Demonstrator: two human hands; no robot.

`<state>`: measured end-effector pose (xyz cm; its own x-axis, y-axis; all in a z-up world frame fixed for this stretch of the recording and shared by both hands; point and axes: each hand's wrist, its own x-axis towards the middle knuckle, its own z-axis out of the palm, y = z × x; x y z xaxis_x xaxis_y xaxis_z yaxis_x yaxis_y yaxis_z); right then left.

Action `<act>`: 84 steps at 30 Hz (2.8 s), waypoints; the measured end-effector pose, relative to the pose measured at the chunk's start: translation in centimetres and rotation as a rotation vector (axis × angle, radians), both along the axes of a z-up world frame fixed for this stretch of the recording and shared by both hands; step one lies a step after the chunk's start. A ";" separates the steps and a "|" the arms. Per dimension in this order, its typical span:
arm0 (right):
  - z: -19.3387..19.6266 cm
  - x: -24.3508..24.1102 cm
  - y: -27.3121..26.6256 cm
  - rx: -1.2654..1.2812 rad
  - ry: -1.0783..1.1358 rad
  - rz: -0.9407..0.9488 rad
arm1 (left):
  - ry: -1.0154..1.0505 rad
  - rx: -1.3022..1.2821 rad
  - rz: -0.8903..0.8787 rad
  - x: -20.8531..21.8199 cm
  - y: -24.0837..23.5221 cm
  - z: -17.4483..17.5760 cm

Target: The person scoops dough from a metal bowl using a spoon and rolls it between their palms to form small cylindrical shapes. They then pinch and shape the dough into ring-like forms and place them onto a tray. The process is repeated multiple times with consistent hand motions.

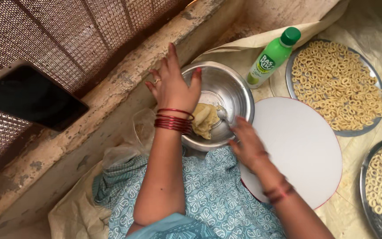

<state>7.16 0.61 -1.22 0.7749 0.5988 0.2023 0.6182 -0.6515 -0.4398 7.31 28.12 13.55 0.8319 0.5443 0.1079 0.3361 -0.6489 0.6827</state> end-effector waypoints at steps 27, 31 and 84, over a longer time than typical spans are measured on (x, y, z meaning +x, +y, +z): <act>6.8 -7.3 -13.2 1.650 1.431 0.109 | 0.069 -0.002 -0.501 1.0 -12.9 -3.3; 5.8 -8.8 -12.6 1.782 1.275 0.195 | 0.059 -0.199 -0.746 -0.5 -18.0 -7.1; 11.2 -16.5 -4.8 0.640 0.333 0.099 | -0.106 -1.251 -0.574 -4.4 -20.2 -4.6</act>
